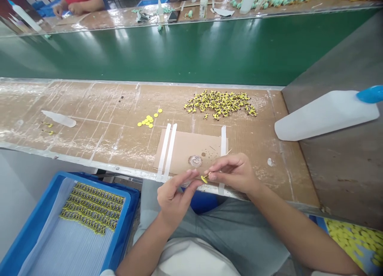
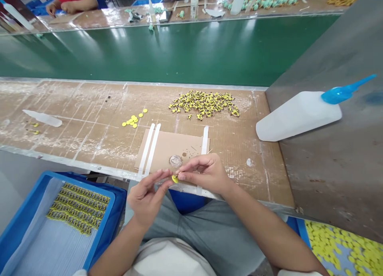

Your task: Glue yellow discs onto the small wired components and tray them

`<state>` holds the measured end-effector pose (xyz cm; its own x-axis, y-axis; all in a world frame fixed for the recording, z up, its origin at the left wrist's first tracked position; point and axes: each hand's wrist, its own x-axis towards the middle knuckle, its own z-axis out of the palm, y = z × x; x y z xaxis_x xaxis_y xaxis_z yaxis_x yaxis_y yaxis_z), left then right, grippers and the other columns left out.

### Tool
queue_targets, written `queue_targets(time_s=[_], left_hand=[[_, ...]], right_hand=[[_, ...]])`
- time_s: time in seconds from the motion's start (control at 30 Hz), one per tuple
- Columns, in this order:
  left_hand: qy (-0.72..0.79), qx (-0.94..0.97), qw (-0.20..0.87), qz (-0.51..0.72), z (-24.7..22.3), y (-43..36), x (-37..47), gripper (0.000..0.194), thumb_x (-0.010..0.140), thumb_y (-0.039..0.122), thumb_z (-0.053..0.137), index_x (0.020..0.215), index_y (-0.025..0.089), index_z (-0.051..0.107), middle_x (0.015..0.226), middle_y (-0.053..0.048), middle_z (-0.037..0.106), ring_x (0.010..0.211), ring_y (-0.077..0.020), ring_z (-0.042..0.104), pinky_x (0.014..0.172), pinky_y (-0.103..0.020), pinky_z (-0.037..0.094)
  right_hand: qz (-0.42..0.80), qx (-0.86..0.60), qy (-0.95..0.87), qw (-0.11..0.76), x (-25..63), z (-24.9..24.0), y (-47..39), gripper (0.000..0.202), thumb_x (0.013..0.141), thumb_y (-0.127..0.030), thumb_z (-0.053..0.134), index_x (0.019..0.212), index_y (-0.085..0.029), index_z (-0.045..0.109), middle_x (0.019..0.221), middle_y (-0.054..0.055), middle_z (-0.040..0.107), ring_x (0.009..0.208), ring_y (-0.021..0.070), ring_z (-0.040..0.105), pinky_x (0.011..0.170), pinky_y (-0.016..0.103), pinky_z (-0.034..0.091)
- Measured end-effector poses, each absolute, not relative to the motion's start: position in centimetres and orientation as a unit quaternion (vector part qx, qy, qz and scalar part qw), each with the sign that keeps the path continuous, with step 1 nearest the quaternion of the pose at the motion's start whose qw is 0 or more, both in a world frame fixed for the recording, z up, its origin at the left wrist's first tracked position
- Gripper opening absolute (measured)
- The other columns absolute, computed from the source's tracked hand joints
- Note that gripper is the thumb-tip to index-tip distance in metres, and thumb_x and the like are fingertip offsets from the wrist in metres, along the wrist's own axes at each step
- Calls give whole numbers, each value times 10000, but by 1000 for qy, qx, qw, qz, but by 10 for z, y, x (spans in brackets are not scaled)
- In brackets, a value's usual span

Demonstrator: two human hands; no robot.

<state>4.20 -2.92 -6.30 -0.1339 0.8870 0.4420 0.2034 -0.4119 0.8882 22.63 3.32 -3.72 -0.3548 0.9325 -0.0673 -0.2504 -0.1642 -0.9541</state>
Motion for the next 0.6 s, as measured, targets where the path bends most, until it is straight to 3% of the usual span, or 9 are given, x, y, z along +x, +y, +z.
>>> queue_targets(time_s=[0.1,0.3,0.6], left_hand=[[461,596,286,592,-63,-30,45,527,703,46,807,1176,225,660,1019,-55,771,880,-222,753,790,-334,648],[478,600,230,599,-62,-27,50,387,717,125,817,1075,234,718,954,-36,775,810,-198,746,734,-314,646],[471,578,248,619,-62,-25,51,356,699,39,802,990,237,748,921,-9,778,780,-183,741,680,-294,636]], right_hand=[[666,-377,-471,439,226,-40,32,189,607,-238,894,741,-171,778,757,83,765,665,213,750,626,255,644],[590,-414,-506,474,219,-42,26,185,589,-211,900,722,-172,778,734,73,761,635,221,744,591,261,655],[670,-395,-444,445,216,-44,25,197,608,-240,892,747,-156,780,769,81,765,681,230,753,650,281,663]])
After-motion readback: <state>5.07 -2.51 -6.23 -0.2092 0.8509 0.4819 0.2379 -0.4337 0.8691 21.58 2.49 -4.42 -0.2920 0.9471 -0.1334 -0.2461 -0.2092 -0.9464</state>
